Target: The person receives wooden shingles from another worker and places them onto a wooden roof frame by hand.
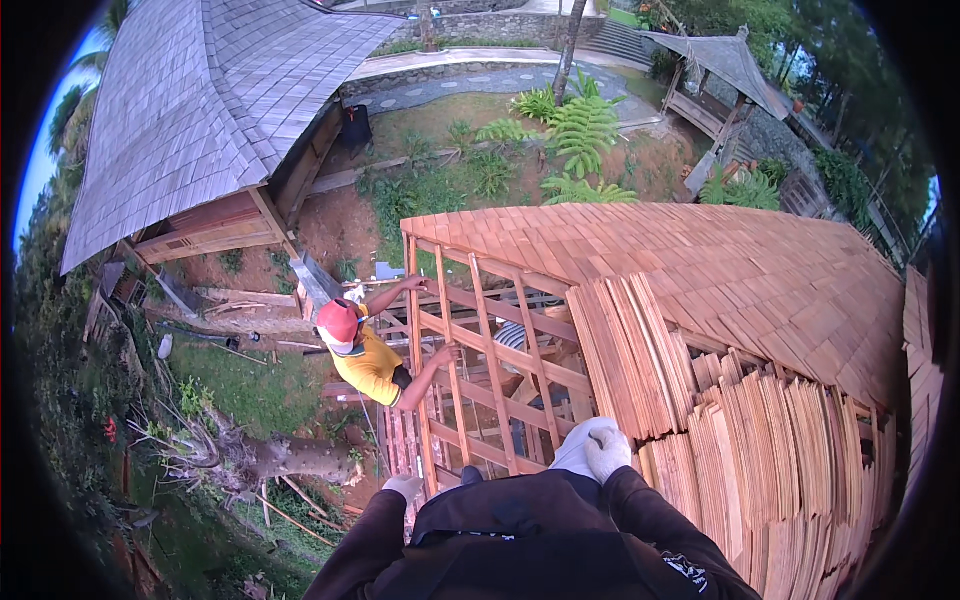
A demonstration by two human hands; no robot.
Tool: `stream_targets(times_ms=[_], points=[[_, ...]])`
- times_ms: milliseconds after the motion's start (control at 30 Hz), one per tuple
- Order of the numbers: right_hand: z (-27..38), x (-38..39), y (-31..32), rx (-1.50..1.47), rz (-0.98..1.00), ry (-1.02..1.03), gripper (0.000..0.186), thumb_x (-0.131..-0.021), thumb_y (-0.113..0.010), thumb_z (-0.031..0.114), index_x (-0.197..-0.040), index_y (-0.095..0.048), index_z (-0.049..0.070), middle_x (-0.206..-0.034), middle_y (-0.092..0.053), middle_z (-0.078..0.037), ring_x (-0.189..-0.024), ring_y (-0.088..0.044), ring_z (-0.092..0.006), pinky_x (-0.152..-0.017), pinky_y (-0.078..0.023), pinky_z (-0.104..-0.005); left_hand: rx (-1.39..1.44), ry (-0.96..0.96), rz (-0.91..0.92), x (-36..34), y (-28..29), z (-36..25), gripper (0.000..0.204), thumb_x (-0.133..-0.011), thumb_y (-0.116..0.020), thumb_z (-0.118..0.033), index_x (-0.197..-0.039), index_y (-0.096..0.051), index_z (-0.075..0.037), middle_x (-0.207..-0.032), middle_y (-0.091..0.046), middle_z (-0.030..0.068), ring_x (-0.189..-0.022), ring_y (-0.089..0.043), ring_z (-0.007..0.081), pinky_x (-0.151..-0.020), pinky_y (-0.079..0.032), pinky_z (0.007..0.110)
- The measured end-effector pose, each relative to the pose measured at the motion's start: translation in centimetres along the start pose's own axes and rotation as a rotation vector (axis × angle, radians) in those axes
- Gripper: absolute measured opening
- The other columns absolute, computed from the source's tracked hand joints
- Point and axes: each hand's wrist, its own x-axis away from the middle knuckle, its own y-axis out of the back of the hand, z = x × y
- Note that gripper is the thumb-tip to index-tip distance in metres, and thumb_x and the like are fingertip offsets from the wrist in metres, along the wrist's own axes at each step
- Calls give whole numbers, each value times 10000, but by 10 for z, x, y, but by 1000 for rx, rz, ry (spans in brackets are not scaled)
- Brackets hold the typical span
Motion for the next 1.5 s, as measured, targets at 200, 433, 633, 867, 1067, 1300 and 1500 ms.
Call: stream_targets(times_ms=[200,433,633,867,1067,1300,1500], points=[[-19,3,-1,17,13,-57,318,-866,-698,296,-1081,-776,75,-1181,-715,-193,-1175,-639,-380,-1053,-488,-454,-524,-333,97,5,1,-42,296,-1000,-544,-230,-1166,-677,-23,-1138,-727,184,-1066,-711,338,-916,-564,403],[-21,4,-3,13,-3,-73,317,-859,-694,302,-1076,-777,86,-1177,-714,-194,-1180,-636,-377,-1058,-484,-449,-469,-321,109,-3,6,-45,288,-1014,-529,-214,-1195,-676,-45,-1157,-724,196,-1081,-716,345,-907,-574,413],[-11,2,8,10,16,-105,336,-854,-692,308,-1091,-777,86,-1182,-715,-194,-1183,-637,-378,-1059,-485,-449,-37,-31,190,-21,0,-38,345,-1016,-571,-278,-1226,-661,-19,-1157,-728,188,-1051,-733,316,-908,-571,415],[-16,2,1,20,0,-91,338,-853,-679,318,-1070,-786,82,-1148,-730,-196,-1148,-659,-371,-1042,-497,-455,-352,-321,114,-16,9,-30,309,-912,-654,-221,-1173,-658,-54,-1184,-703,206,-1143,-661,406,-961,-540,456],[-19,3,-1,18,-10,-77,329,-855,-674,317,-1058,-786,83,-1140,-730,-194,-1141,-658,-372,-1032,-500,-457,-443,-309,106,-29,9,-21,363,-925,-634,-282,-1225,-672,-80,-1219,-698,199,-1160,-656,394,-978,-531,449],[-14,1,-4,19,8,-62,327,-859,-677,320,-1065,-786,90,-1157,-725,-189,-1169,-644,-372,-1052,-486,-456,-325,-16,-163,-11,15,-34,431,-952,-571,-402,-1194,-696,-67,-1241,-692,210,-1134,-659,391,-967,-526,459],[-15,1,0,40,19,-80,319,-863,-679,319,-1063,-786,94,-1165,-722,-187,-1171,-643,-367,-1054,-485,-452,-167,-7,-225,-13,10,-40,413,-927,-614,-384,-1152,-688,-46,-1230,-691,193,-1138,-663,373,-954,-529,463]])
